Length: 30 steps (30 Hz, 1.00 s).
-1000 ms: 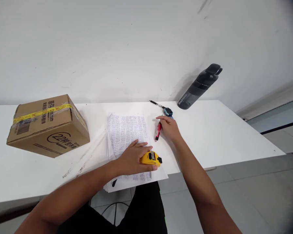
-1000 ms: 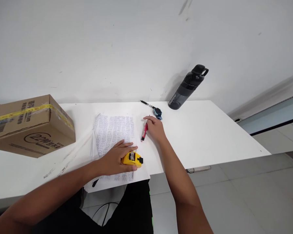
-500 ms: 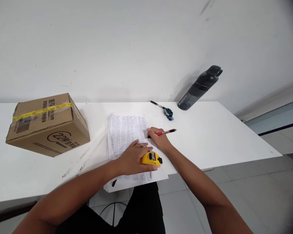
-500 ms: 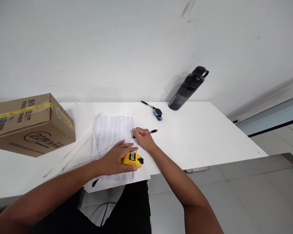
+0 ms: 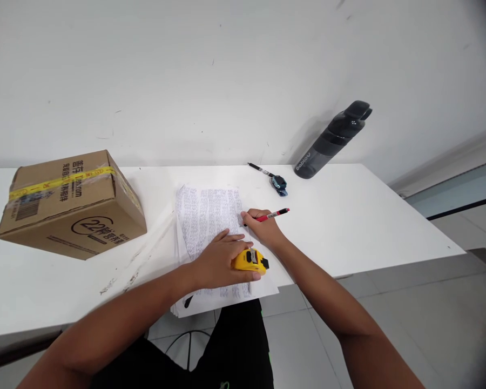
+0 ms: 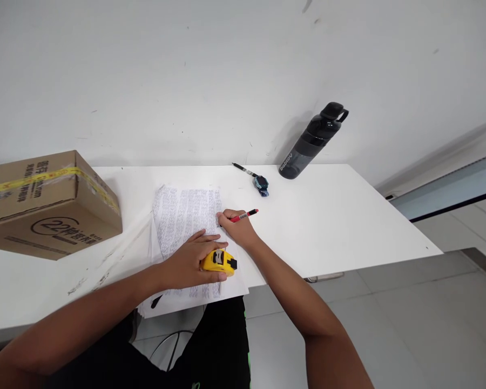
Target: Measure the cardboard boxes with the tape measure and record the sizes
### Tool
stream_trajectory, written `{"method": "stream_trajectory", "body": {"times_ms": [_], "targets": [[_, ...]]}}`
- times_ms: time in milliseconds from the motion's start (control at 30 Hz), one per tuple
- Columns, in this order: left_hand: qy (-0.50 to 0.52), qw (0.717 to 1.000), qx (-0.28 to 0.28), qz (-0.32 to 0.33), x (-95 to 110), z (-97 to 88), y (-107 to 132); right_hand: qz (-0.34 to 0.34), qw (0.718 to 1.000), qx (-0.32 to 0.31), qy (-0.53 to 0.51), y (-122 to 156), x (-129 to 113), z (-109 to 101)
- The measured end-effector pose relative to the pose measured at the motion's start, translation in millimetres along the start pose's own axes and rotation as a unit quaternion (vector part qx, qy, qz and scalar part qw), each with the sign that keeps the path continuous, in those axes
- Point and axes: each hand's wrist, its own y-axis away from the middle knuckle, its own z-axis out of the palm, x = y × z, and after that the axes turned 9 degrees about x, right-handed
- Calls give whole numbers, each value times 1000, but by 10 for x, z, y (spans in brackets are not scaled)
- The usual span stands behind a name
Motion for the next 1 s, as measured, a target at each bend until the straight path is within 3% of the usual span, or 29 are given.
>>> {"method": "stream_trajectory", "body": {"times_ms": [200, 333, 500, 633, 800, 1000], "targets": [[-6, 1000, -1, 8, -8, -2, 5, 2, 1000, 31, 5, 10, -11, 6], [-8, 1000, 1, 8, -5, -6, 7, -5, 1000, -5, 5, 10, -18, -10], [1, 1000, -2, 2, 9, -11, 8, -9, 1000, -3, 10, 11, -17, -23], [5, 1000, -4, 2, 30, -24, 6, -9, 1000, 27, 11, 15, -15, -18], [-6, 1000, -13, 3, 43, -48, 10, -15, 1000, -8, 6, 12, -10, -20], [17, 997, -60, 46, 47, -77, 26, -26, 1000, -3, 12, 29, -7, -17]]}}
